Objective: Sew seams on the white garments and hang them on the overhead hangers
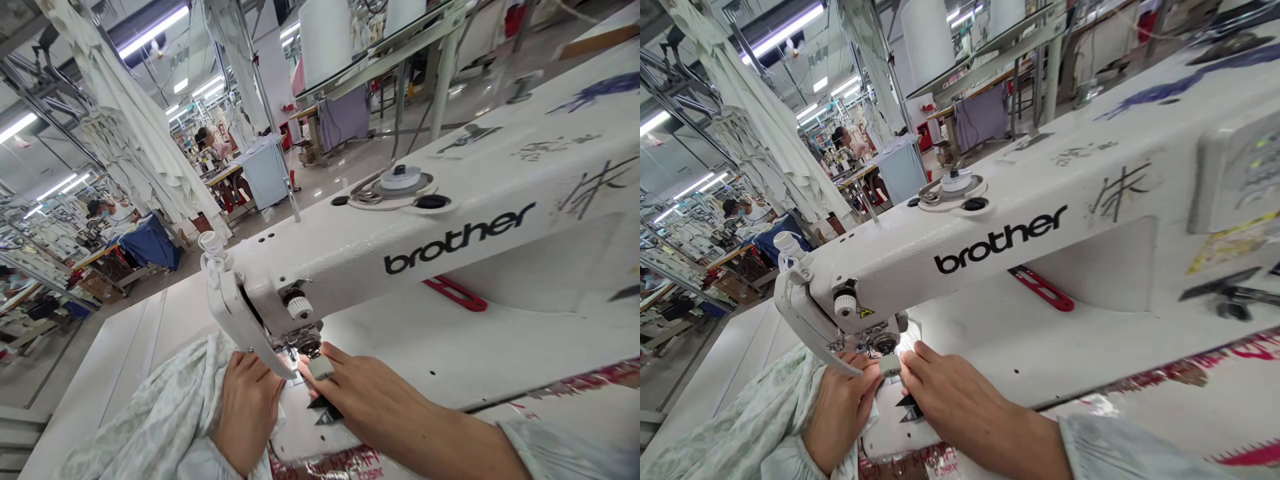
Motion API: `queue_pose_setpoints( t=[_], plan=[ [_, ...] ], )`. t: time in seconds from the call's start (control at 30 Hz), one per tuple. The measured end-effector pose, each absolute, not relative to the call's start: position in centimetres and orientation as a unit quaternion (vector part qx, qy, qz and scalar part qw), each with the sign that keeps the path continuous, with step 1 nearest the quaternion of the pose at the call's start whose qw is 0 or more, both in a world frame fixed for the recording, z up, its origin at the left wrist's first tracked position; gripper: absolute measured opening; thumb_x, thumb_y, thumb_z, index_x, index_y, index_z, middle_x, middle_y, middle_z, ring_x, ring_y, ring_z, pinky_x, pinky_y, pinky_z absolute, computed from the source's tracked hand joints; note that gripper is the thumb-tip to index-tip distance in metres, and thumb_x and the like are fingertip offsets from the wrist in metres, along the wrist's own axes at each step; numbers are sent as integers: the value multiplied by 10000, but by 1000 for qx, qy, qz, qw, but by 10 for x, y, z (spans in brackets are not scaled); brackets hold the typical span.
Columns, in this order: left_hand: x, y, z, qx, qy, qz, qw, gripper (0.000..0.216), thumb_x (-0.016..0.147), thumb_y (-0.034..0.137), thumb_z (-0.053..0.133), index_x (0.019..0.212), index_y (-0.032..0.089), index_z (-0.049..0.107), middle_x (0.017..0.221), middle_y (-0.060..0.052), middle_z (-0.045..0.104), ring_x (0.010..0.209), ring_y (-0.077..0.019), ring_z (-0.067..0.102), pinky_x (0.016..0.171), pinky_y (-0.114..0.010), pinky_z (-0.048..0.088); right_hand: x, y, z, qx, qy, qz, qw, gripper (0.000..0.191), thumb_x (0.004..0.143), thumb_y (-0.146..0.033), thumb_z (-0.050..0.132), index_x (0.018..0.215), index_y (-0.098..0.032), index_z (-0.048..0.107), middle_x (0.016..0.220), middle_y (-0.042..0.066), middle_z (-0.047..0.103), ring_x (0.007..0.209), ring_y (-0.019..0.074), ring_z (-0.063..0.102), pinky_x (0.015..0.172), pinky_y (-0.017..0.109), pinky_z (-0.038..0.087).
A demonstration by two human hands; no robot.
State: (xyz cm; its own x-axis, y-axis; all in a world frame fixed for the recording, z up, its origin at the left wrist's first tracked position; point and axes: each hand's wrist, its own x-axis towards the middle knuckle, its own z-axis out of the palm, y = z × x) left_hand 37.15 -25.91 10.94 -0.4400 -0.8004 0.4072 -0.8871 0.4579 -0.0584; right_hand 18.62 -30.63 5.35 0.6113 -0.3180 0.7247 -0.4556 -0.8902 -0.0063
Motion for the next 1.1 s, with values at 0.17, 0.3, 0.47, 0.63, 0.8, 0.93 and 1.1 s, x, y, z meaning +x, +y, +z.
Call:
queue_pose_setpoints(
  t=[0.17,0.3,0.47,0.63,0.8,0.93,1.1],
  plan=[
    [377,-265,104,522,-826,159,139,181,790,38,556,770,210,610,783,6,673,714,-177,592,643,-319,431,186,-309,54,894,-227,380,69,427,574,45,361,930,-136,512,890,118,596,813,212,565,478,240,375],
    [379,-266,101,536,-818,171,120,173,778,41,571,740,205,611,743,12,663,675,-171,574,624,-313,415,187,-309,60,901,-247,352,54,486,495,33,371,928,-136,514,872,104,592,748,197,566,454,237,347],
    [377,-267,102,536,-817,175,120,191,773,34,565,705,209,604,723,15,644,662,-163,562,602,-300,402,187,-308,61,904,-248,345,40,404,472,37,369,802,-170,474,835,92,583,722,193,550,435,246,279],
    [378,-267,101,531,-818,179,131,195,760,14,570,741,203,613,740,12,657,671,-171,574,617,-313,420,187,-309,61,911,-255,325,19,394,463,15,371,790,-176,476,838,81,577,712,183,533,416,251,211],
    [378,-268,101,525,-822,179,126,196,781,27,548,702,199,599,719,9,651,657,-167,571,603,-311,414,185,-310,61,915,-229,329,31,345,478,19,411,753,-160,518,807,86,573,730,199,520,426,272,169],
    [379,-268,104,528,-825,163,113,184,799,44,557,707,195,605,717,7,647,666,-168,574,612,-311,413,185,-312,63,918,-219,330,33,268,540,25,419,700,-156,536,772,88,566,720,196,512,431,282,147],
    [382,-269,105,531,-831,134,96,176,836,79,550,716,187,619,748,-8,662,691,-172,581,651,-321,418,184,-313,68,925,-215,312,28,255,566,27,403,678,-147,552,749,98,560,710,186,487,435,281,153]
  ],
)
